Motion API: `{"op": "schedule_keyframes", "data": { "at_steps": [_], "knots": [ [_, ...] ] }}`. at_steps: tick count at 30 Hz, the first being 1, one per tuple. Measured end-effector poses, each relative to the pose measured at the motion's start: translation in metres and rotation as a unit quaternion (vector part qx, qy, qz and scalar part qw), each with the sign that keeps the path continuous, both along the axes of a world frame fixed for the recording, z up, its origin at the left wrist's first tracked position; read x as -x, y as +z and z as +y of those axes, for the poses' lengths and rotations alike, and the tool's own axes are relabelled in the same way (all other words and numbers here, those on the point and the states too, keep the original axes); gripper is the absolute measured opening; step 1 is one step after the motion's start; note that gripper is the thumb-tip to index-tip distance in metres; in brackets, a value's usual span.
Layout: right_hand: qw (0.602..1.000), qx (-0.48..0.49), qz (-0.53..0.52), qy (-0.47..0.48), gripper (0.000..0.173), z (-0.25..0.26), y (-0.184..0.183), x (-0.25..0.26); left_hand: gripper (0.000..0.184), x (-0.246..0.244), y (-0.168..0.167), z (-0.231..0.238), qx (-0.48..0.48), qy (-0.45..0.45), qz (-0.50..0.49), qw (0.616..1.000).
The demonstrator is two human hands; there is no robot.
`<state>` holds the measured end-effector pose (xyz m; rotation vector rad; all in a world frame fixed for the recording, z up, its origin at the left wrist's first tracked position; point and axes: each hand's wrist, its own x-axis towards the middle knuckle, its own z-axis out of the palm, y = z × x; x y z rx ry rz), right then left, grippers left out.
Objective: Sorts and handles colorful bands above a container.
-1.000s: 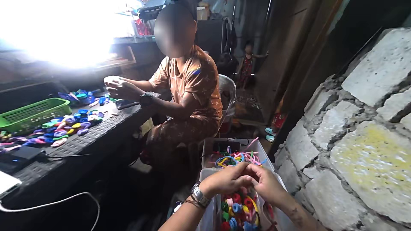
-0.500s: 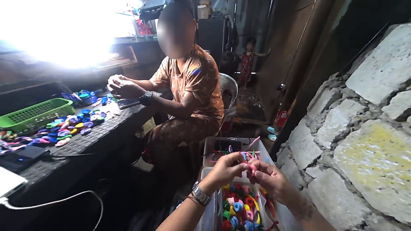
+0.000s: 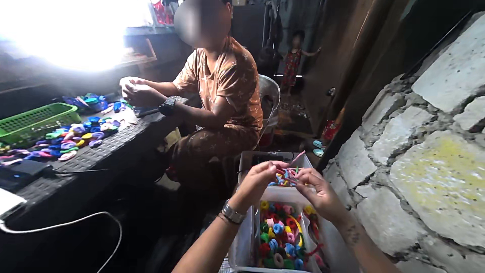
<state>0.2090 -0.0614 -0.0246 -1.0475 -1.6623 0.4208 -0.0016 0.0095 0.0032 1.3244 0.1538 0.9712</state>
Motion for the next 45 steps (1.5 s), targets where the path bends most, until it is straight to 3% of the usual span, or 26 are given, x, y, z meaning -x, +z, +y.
{"op": "schedule_keyframes", "data": {
  "at_steps": [3,5,6,8,9,11,14,16,18,20,22,23,26,28,31,33,36,41,44,45],
  "knots": [
    [0.996,-0.004,-0.089,0.013,0.026,0.000,0.000,0.003,0.021,0.001,0.000,0.002,0.083,-0.051,-0.063,0.993],
    [0.995,-0.006,-0.096,0.003,0.027,-0.002,0.000,0.004,0.017,0.001,0.002,0.001,0.024,0.045,0.000,0.999],
    [0.997,-0.017,-0.081,-0.009,0.027,-0.002,0.000,0.003,0.019,0.001,0.004,0.001,-0.059,0.121,0.087,0.987],
    [0.998,-0.051,-0.021,-0.025,0.028,-0.002,0.000,0.001,0.025,0.000,0.004,0.003,-0.252,0.244,0.270,0.897],
    [0.997,-0.063,0.018,-0.028,0.027,-0.002,0.002,0.001,0.023,-0.002,0.003,0.002,-0.312,0.279,0.311,0.853],
    [0.992,-0.063,0.102,-0.030,0.020,-0.003,0.005,0.002,0.019,-0.003,0.003,-0.001,-0.362,0.307,0.328,0.817],
    [0.967,-0.008,0.255,-0.025,0.018,-0.004,0.009,0.005,0.027,-0.001,0.002,-0.001,-0.369,0.317,0.273,0.830],
    [0.960,0.015,0.277,0.033,0.019,-0.005,0.007,0.002,0.030,0.000,0.002,-0.001,-0.349,0.344,0.205,0.847],
    [0.952,0.043,0.236,0.191,0.021,-0.007,0.003,-0.006,0.029,0.002,0.004,0.003,-0.305,0.370,0.146,0.865],
    [0.909,0.087,0.166,0.373,0.024,-0.006,0.003,-0.010,0.026,0.004,0.004,0.008,-0.241,0.367,0.096,0.894],
    [0.878,0.109,0.079,0.459,0.026,-0.005,0.007,-0.012,0.021,0.006,0.004,0.011,-0.178,0.354,0.062,0.916],
    [0.893,0.120,0.047,0.432,0.028,-0.006,0.009,-0.013,0.020,0.008,0.005,0.012,-0.169,0.342,0.067,0.922],
    [0.979,0.143,0.029,0.143,0.021,-0.009,0.014,-0.005,0.020,0.008,0.005,0.006,-0.221,0.280,0.128,0.925],
    [0.991,0.120,0.006,0.051,0.029,-0.003,0.020,0.001,0.022,0.002,0.005,-0.003,-0.296,0.250,0.159,0.908],
    [0.987,0.123,0.007,0.105,0.043,-0.002,0.037,0.010,0.020,-0.004,0.006,-0.009,-0.385,0.239,0.173,0.874],
    [0.978,0.134,0.072,0.145,0.031,-0.001,0.042,0.019,0.020,-0.005,0.005,-0.010,-0.398,0.248,0.170,0.867],
    [0.967,0.124,0.184,0.125,0.012,0.005,0.039,0.031,0.022,-0.004,0.006,-0.010,-0.376,0.254,0.154,0.878],
    [0.873,0.194,0.433,0.115,0.021,0.007,0.039,0.035,0.023,-0.002,0.003,-0.010,-0.375,0.206,0.168,0.888],
    [0.763,0.319,0.556,0.084,0.030,0.005,0.061,0.036,0.016,-0.004,0.004,-0.008,-0.410,0.269,0.197,0.849],
    [0.743,0.338,0.572,0.090,0.032,0.005,0.066,0.037,0.015,-0.004,0.005,-0.007,-0.422,0.292,0.209,0.833]
  ]
}}
